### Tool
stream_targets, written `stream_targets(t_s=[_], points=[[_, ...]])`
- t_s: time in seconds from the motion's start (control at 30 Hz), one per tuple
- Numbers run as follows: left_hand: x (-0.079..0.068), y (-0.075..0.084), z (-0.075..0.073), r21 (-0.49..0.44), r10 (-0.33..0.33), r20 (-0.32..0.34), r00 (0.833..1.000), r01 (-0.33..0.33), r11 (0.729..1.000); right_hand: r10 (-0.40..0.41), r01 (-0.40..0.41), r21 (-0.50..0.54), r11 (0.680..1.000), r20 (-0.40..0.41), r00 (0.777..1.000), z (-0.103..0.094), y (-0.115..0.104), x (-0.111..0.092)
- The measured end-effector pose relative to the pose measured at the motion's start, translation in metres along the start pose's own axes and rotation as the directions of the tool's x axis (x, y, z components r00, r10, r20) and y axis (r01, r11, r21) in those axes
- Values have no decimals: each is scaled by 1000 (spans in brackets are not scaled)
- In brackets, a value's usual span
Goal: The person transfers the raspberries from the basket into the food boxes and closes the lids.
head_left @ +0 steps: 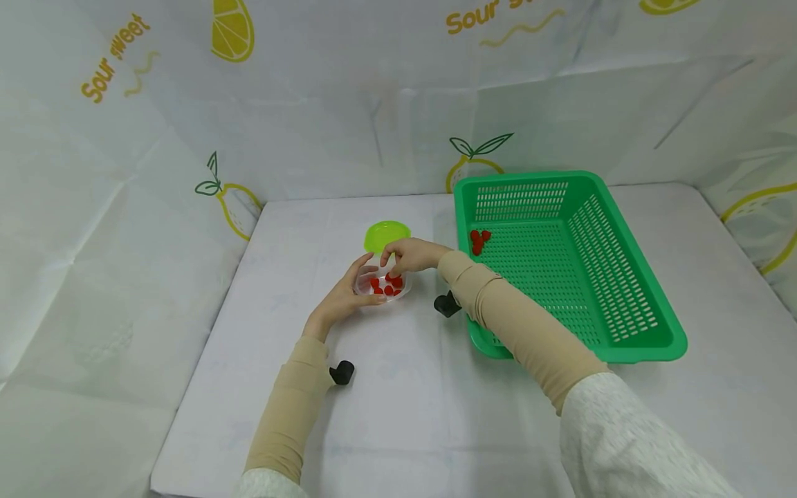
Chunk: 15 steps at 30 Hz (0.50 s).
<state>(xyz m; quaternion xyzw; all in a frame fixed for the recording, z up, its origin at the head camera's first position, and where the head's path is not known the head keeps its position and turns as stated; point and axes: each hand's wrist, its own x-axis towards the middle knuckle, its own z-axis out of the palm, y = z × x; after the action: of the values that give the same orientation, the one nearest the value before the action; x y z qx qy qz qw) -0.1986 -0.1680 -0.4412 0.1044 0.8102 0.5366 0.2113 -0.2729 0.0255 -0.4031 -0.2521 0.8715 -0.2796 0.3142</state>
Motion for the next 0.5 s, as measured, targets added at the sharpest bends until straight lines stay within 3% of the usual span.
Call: stream_targets(t_s=[0.33, 0.5], points=[[0, 0, 1, 15, -20, -9, 1000, 20, 1000, 11, -11, -18, 1000, -1, 1000, 1, -1, -1], [12, -20, 1, 15, 4, -30, 1000, -4, 1000, 11, -10, -35, 999, 10, 1000, 0, -3, -4]])
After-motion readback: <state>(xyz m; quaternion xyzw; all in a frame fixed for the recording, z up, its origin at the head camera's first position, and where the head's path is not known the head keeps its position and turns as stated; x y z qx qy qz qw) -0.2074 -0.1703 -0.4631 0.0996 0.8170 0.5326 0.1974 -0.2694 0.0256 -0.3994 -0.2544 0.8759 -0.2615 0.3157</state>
